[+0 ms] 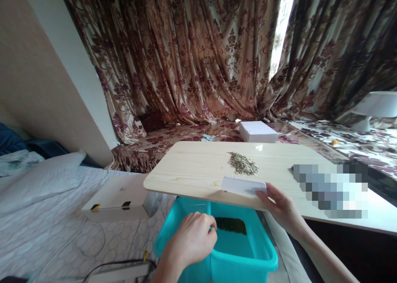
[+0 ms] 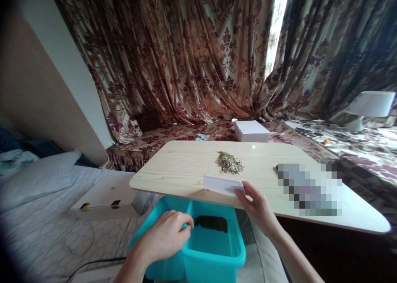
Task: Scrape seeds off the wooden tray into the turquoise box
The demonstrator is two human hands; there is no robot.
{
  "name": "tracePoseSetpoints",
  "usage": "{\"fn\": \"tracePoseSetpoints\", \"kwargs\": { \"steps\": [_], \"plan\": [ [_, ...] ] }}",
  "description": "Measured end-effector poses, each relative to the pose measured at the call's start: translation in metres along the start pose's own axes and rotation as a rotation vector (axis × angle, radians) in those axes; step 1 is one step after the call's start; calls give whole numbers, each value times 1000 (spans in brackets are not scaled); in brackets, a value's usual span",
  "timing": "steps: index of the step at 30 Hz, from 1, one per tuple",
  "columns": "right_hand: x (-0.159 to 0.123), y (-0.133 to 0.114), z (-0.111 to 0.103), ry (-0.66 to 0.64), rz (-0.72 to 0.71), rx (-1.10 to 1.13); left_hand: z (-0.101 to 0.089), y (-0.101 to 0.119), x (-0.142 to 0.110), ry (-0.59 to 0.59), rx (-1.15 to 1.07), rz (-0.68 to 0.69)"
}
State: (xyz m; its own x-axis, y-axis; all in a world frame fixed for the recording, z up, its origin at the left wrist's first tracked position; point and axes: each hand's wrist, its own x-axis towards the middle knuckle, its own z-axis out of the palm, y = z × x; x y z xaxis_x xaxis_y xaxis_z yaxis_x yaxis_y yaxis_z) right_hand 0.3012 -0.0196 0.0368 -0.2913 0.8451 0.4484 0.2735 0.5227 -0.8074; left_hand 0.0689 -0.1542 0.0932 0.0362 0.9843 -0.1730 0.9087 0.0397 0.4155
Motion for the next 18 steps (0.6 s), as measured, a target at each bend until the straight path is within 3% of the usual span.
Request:
{"fn": "tracePoseSetpoints", "kwargs": {
  "steps": [9,13,18],
  "plan": [
    [-14,-27,-14,-114,82,133,1,-1,1,-17,22,-1],
    [-12,-33,-26,25,89,92,0,-1,1,-24,26,-8],
    [0,-16,-45,286,65,14,7,16,5,-65,117,40]
  ]
}}
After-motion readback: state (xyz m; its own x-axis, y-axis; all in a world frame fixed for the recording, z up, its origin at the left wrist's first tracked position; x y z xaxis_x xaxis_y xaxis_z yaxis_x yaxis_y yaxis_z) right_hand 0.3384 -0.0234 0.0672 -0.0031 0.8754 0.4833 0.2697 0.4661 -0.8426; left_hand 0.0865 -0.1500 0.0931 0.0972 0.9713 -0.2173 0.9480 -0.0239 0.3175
